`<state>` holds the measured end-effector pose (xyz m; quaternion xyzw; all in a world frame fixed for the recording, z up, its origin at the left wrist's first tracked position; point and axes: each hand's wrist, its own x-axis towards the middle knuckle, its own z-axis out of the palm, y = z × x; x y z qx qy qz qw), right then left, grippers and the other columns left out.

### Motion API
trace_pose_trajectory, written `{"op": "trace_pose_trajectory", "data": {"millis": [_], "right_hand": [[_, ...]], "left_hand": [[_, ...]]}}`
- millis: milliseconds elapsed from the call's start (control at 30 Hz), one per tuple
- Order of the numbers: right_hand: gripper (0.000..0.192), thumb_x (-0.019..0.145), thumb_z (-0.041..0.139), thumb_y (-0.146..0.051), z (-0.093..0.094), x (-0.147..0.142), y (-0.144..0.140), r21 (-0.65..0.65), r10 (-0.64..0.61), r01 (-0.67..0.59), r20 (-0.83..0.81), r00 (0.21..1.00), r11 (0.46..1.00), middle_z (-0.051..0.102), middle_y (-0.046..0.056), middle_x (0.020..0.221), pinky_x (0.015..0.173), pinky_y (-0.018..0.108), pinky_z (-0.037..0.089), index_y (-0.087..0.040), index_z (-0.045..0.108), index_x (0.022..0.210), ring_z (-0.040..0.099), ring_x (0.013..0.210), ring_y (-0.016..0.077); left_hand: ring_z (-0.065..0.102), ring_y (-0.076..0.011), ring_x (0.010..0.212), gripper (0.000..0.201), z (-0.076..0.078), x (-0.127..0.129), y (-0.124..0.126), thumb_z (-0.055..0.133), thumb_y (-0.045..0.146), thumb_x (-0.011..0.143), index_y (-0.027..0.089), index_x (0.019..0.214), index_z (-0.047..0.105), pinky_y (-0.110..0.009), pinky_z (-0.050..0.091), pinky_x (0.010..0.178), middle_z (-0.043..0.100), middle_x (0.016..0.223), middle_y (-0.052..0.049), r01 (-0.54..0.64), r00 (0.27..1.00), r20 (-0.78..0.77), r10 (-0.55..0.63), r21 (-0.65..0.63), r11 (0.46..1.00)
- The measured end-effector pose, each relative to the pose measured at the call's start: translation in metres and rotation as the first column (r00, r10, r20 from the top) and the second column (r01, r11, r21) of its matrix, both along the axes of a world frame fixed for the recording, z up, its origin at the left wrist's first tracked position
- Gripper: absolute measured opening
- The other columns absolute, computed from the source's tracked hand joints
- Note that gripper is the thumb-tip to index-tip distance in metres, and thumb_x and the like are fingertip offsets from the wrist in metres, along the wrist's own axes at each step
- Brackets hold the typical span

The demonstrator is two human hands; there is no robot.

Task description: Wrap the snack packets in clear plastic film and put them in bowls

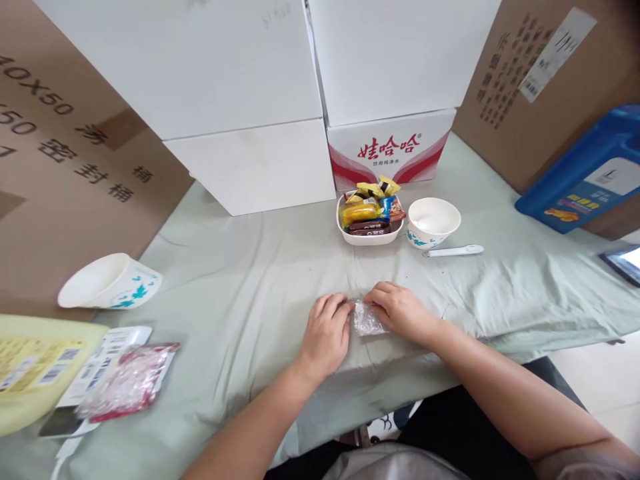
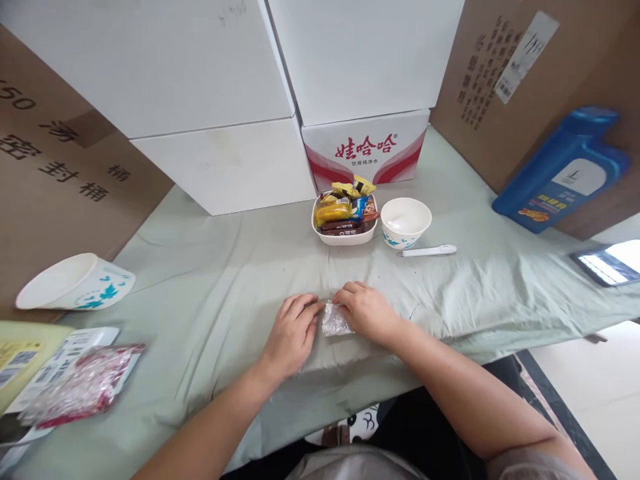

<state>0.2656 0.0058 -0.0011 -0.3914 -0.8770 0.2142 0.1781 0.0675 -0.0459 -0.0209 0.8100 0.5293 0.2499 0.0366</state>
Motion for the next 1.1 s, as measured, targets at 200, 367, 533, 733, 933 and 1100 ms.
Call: {"op": "trace_pose_trajectory", "data": {"millis": [200, 367, 533, 733, 933, 1100], "right_hand": [[0.024, 0.087, 0.047, -0.013, 0.052, 0.046, 0.044, 0.117, -0.324, 0.362, -0.258, 0.910, 0.925, 0.068, 0.008, 0.092, 0.077, 0.029, 0.048, -0.018, 0.069, 0.096, 0.062, 0.085, 0.0190], [0.032, 0.088, 0.044, -0.015, 0.099, 0.081, 0.122, 0.296, -0.684, 0.624, 0.183, 0.707, 0.724, 0.065, 0.013, 0.109, 0.083, 0.033, 0.044, -0.017, 0.071, 0.105, 0.060, 0.098, 0.0250], [0.031, 0.094, 0.045, -0.025, 0.094, 0.079, 0.127, 0.340, -0.643, 0.553, 0.280, 0.713, 0.761, 0.065, 0.013, 0.111, 0.091, 0.034, 0.042, -0.016, 0.072, 0.106, 0.056, 0.110, 0.0273], [0.035, 0.096, 0.046, -0.037, 0.071, 0.092, 0.101, 0.309, -0.519, 0.417, 0.513, 0.684, 0.855, 0.064, 0.015, 0.114, 0.089, 0.035, 0.044, -0.016, 0.070, 0.111, 0.057, 0.109, 0.0264], [0.032, 0.086, 0.063, -0.023, 0.117, 0.130, 0.189, 0.333, -0.691, 0.615, 0.471, 0.548, 0.715, 0.060, 0.023, 0.119, 0.088, 0.036, 0.042, -0.010, 0.069, 0.114, 0.054, 0.114, 0.0305], [0.037, 0.095, 0.045, -0.022, 0.121, 0.110, 0.199, 0.328, -0.688, 0.605, 0.339, 0.642, 0.726, 0.059, 0.021, 0.124, 0.087, 0.033, 0.043, -0.008, 0.060, 0.126, 0.057, 0.109, 0.0249]], "left_hand": [[0.052, -0.0270, 0.108, 0.026, -0.005, -0.002, 0.002, 0.050, 0.013, 0.088, 0.016, 0.111, 0.063, -0.045, 0.048, 0.094, 0.062, 0.113, -0.011, 0.010, 1.000, 0.026, -0.011, 0.037, 0.999], [0.054, -0.0264, 0.105, 0.025, -0.005, -0.001, 0.004, 0.051, 0.015, 0.087, 0.017, 0.109, 0.064, -0.045, 0.050, 0.091, 0.062, 0.111, -0.010, 0.001, 0.999, 0.045, -0.003, 0.051, 0.999], [0.054, -0.0255, 0.105, 0.026, -0.006, -0.002, 0.004, 0.052, 0.014, 0.086, 0.017, 0.108, 0.063, -0.043, 0.050, 0.090, 0.062, 0.112, -0.009, 0.013, 0.998, 0.063, -0.016, 0.058, 0.998], [0.054, -0.0261, 0.106, 0.028, -0.011, 0.002, 0.004, 0.052, 0.012, 0.084, 0.017, 0.110, 0.063, -0.044, 0.050, 0.090, 0.061, 0.113, -0.009, -0.007, 0.998, 0.059, 0.005, 0.047, 0.999], [0.054, -0.0277, 0.108, 0.030, -0.013, 0.006, 0.004, 0.051, 0.010, 0.083, 0.018, 0.109, 0.064, -0.048, 0.050, 0.090, 0.062, 0.113, -0.010, -0.032, 0.999, 0.035, 0.031, 0.043, 0.999], [0.057, -0.0251, 0.107, 0.027, -0.011, -0.001, 0.006, 0.052, 0.011, 0.082, 0.020, 0.104, 0.064, -0.044, 0.052, 0.091, 0.063, 0.111, -0.008, 0.016, 0.993, 0.112, -0.020, 0.031, 0.999]]}}
